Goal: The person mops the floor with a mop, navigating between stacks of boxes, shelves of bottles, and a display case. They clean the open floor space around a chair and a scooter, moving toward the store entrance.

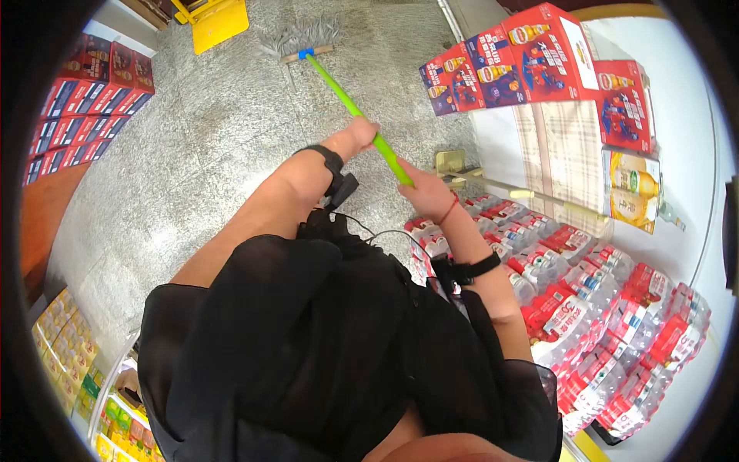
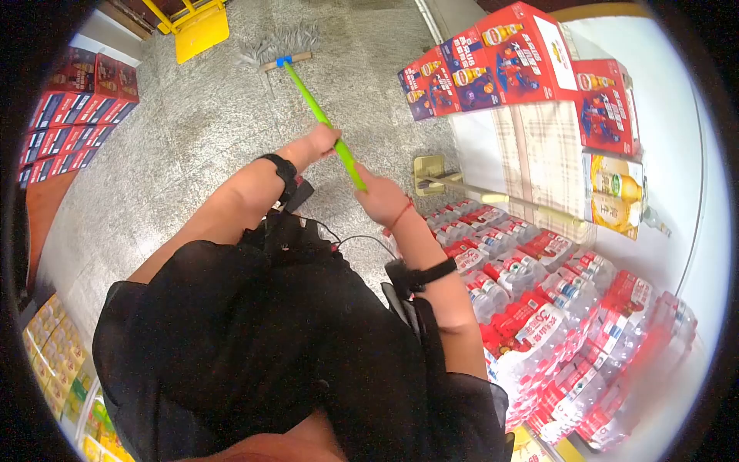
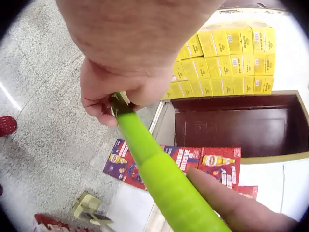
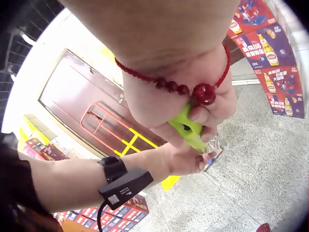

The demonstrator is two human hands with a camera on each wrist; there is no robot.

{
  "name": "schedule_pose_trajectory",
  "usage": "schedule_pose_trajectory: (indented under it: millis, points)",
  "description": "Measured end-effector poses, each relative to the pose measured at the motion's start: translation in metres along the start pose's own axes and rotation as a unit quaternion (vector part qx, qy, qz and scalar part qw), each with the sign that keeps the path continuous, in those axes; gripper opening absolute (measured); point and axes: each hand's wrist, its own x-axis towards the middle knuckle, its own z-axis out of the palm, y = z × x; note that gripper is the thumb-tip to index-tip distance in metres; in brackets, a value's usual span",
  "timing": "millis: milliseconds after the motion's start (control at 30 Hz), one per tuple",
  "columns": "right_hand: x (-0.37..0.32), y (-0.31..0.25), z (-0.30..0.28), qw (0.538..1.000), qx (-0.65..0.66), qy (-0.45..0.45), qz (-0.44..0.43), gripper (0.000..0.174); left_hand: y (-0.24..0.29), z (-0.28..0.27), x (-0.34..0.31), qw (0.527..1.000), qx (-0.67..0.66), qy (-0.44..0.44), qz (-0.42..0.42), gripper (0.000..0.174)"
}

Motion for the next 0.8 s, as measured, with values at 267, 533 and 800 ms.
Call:
schedule_pose_trajectory:
  millis: [267, 533, 800]
  points:
    - [-0.188, 0.066, 0.074, 0.996, 0.031, 0.081, -0.035, 0.051, -0.080, 0.136, -0.111, 0.988, 0.114, -0.094, -0.051, 0.022]
    - [-0.336, 0.071, 0.117, 0.988, 0.088, 0.079, 0.101, 0.053, -0.156, 0.238, -0.177, 0.945, 0.219, -0.243, -0.029, 0.031]
    - [-0.322, 0.079, 0.123, 0.979, 0.122, 0.123, 0.104, 0.051, -0.141, 0.241, -0.172, 0.934, 0.262, -0.244, -0.009, 0.030]
